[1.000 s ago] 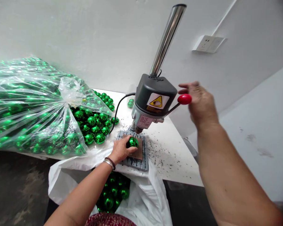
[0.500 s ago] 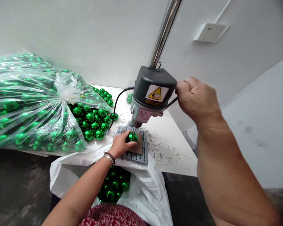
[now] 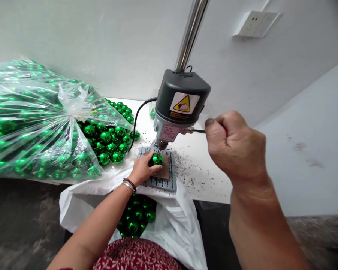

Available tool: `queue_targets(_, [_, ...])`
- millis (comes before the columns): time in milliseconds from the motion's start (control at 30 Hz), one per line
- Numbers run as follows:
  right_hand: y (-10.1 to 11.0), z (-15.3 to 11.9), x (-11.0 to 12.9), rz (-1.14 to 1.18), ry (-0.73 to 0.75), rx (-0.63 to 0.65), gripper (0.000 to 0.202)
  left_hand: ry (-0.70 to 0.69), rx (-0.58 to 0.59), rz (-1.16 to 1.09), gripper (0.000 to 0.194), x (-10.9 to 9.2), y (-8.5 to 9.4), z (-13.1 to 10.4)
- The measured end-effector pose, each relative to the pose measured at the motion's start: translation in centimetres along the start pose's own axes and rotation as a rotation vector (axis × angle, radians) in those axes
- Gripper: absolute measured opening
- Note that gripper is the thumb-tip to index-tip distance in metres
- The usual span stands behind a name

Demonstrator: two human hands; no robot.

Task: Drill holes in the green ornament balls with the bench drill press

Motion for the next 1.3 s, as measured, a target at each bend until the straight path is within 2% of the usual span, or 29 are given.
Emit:
queue_targets(167, [-1.1, -2.0, -1.0, 0.006, 0.128, -0.130, 0.026, -0.006, -0.007, -0.001, 0.045, 0.0, 0.0, -0.1])
queue_targets(367, [-2.1, -3.0, -1.5, -0.007, 0.340, -0.317, 0.022, -0.017, -0.023, 0.025, 0.046, 0.2, -0.2, -0.1])
queue_targets(633, [-3.4, -4.6, -2.0, -0.004, 0.439, -0.485, 0.012, -0.020, -0.033, -0.006, 0.043, 0.2, -0.3, 0.0])
queue_targets(933, [-5.0, -6.4, -2.6, -0.036, 0.467, -0.570, 0.009, 0.006, -0.043, -0.025, 0.042, 0.2, -0.3, 0.0])
queue_targets(1100, [-5.2, -6.8, -2.5, 0.001, 0.349, -0.537, 0.007, 0.009, -0.048, -0.076, 0.038, 0.1, -0.3, 0.0])
queue_targets(1233, [-3.5, -3.1, -1.3, 0.055, 0.127, -0.381, 0.026, 0.036, -0.055, -0.098, 0.038, 0.0, -0.3, 0.0])
queue_targets(1300, [-2.6, -0.5, -0.4, 0.067, -0.001, -0.290, 0.026, 0.028, -0.062, -0.119, 0.039, 0.0, -0.3, -0.1])
Point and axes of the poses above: each hand's wrist, its own z-axis towards the middle knuckle, its own y-axis out of the back of the hand, x = y × z, the point moved 1 cm from there along z, towards the middle knuckle, and after that the axes turned 4 degrees about -x, right-handed, at the moved point
